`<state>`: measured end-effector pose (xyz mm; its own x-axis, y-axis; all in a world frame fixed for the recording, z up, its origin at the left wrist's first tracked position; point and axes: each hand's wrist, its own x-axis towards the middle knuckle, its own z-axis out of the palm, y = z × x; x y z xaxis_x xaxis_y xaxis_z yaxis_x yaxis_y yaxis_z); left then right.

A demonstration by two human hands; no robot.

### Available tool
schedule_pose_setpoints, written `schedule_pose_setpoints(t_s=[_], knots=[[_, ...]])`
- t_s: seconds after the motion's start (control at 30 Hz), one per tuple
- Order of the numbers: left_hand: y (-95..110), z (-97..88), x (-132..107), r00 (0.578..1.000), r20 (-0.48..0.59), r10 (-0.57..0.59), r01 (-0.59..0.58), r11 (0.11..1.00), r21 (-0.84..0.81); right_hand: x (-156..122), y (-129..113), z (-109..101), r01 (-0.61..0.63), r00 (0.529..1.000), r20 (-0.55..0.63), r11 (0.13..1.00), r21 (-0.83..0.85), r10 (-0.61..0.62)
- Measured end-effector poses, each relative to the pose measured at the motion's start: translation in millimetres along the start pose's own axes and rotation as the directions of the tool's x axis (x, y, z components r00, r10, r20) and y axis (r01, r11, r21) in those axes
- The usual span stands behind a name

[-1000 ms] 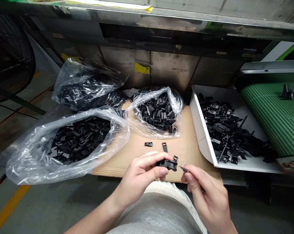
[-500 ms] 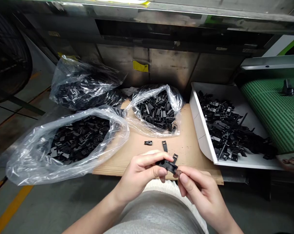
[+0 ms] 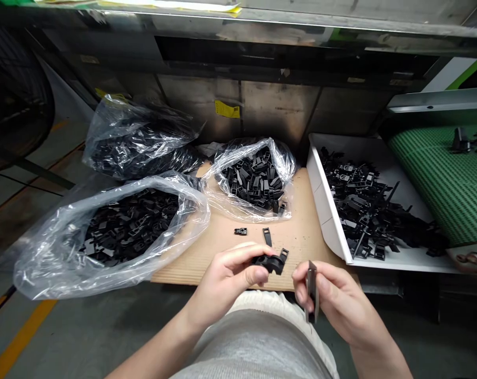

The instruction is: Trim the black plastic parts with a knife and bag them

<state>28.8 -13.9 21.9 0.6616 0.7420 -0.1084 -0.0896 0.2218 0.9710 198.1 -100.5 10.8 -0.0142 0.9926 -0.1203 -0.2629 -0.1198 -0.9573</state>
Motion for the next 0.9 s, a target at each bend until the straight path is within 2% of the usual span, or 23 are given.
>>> schedule_pose_setpoints(t_s=[0.07,0.1,0.17,0.23,0.37,0.47,0.57,0.67,0.73,0.77,0.83,0.9], knots=[[-2,2.1,-2,0.999,0.003,-0.033,0.033,0.997,-0.063,-5,-2,6,0.114,0.966,-0.182,0.935,-0.336,-0.184],[-3,3.5,-2,0.999,0.011,-0.041,0.042,0.995,-0.088,-7,-3,10,0.152,0.937,-0.211,0.869,-0.471,-0.278],[-5,6.3,-2,0.998,0.023,-0.052,0.055,0.992,-0.117,-9,-5,17,0.214,0.887,-0.197,0.747,-0.629,-0.419],[-6,8.9,-1,0.997,0.035,-0.062,0.066,0.991,-0.12,-6,-8,22,0.275,0.849,-0.165,0.687,-0.673,-0.502],[-7,12.7,0,0.997,0.049,-0.064,0.069,0.991,-0.111,3,-11,27,0.371,0.796,-0.123,0.64,-0.673,-0.592],[-5,14.6,-1,0.997,0.016,-0.079,0.08,0.993,-0.082,7,-10,27,0.435,0.75,-0.066,0.566,-0.701,-0.658],[-3,16.3,-2,0.994,-0.022,-0.106,0.105,0.993,-0.053,7,-9,26,0.398,0.781,-0.073,0.585,-0.706,-0.62],[-1,17.2,-3,0.991,-0.042,-0.129,0.128,0.991,-0.026,8,-6,23,0.318,0.798,-0.184,0.661,-0.679,-0.574],[0,16.7,-3,0.99,-0.065,-0.125,0.126,0.992,0.008,10,-4,18,0.268,0.792,-0.247,0.683,-0.68,-0.558],[0,16.0,-4,0.99,-0.079,-0.114,0.118,0.992,0.041,11,-3,14,0.227,0.811,-0.257,0.687,-0.69,-0.526],[-1,14.0,-5,0.991,-0.118,-0.056,0.074,0.985,0.157,11,-3,5,0.137,0.864,-0.233,0.655,-0.743,-0.445],[-1,11.5,-5,0.987,-0.15,0.053,-0.001,0.945,0.326,9,-3,-1,0.07,0.919,-0.17,0.572,-0.817,-0.355]])
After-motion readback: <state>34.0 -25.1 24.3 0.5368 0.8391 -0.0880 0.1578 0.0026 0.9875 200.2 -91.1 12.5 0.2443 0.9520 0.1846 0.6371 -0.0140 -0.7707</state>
